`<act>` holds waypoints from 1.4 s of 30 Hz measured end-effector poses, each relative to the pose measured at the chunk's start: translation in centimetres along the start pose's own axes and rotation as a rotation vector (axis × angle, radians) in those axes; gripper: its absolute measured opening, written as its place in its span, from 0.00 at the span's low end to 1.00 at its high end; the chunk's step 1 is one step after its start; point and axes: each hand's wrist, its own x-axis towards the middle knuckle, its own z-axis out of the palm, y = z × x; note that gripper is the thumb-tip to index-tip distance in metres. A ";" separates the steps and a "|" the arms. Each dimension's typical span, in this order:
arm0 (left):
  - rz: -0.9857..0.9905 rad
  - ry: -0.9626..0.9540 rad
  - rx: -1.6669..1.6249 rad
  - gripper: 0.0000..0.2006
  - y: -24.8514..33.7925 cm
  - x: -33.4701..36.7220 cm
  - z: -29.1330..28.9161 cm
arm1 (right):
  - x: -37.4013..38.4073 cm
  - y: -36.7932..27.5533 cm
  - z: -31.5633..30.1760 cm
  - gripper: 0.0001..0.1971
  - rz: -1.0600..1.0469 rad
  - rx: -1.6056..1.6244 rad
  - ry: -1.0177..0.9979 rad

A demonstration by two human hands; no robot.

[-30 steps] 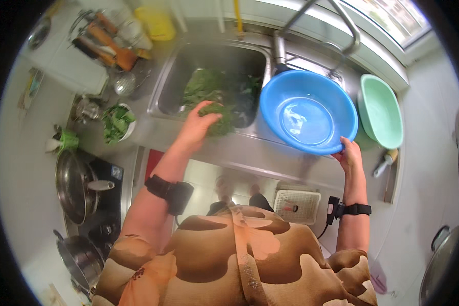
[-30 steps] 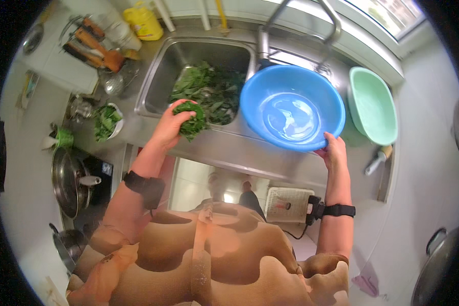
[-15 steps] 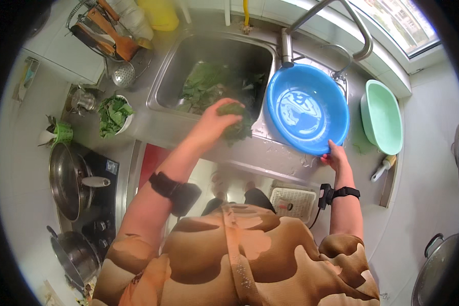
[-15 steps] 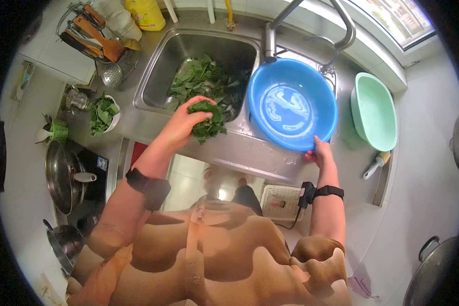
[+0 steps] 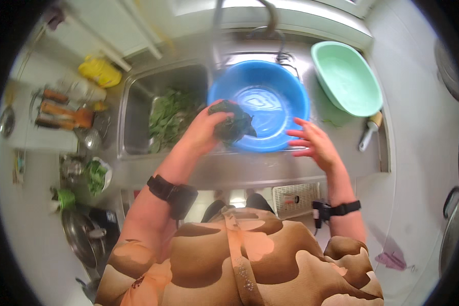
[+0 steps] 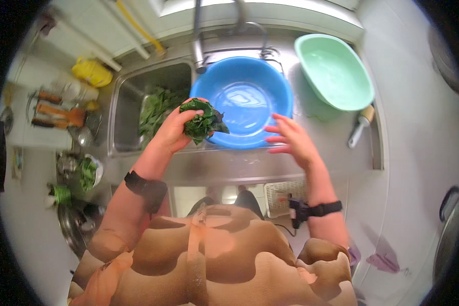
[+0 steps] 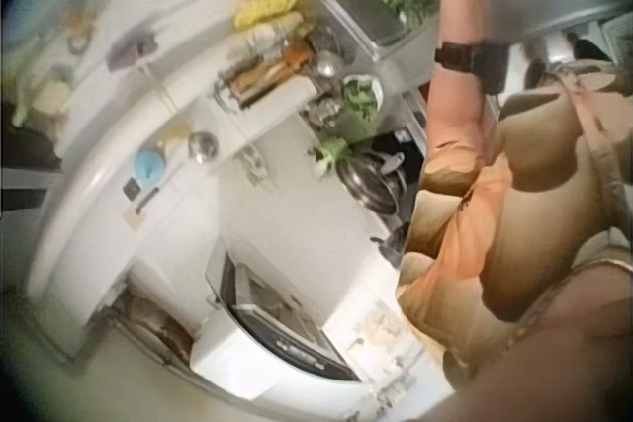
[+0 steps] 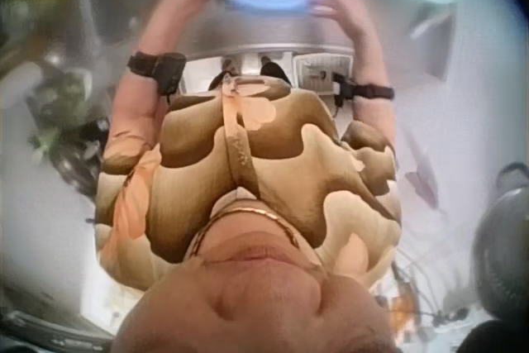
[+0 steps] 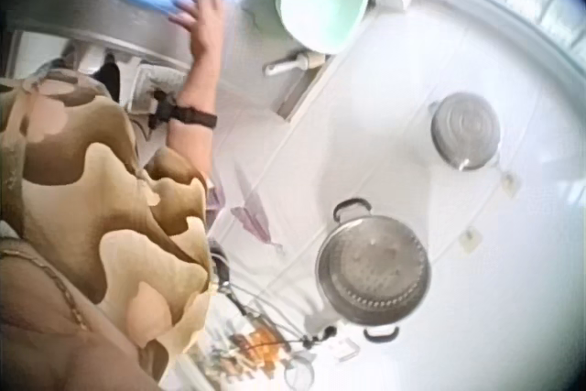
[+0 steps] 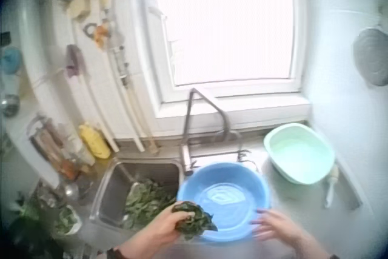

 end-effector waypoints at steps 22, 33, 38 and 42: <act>-0.390 -0.615 0.212 0.20 -12.4 0.0 14.5 | -12.1 9.1 7.9 0.15 -0.599 -0.755 1.230; -0.540 -0.417 0.211 0.13 -14.3 -6.2 13.0 | -27.4 15.8 8.6 0.20 -0.476 0.067 0.923; -0.448 -0.287 0.152 0.11 -11.8 -10.6 7.3 | -26.9 24.3 7.7 0.19 -0.163 0.012 0.762; -0.358 -0.046 0.063 0.09 -10.2 -10.9 3.1 | -24.0 21.7 8.3 0.18 -0.042 0.051 0.615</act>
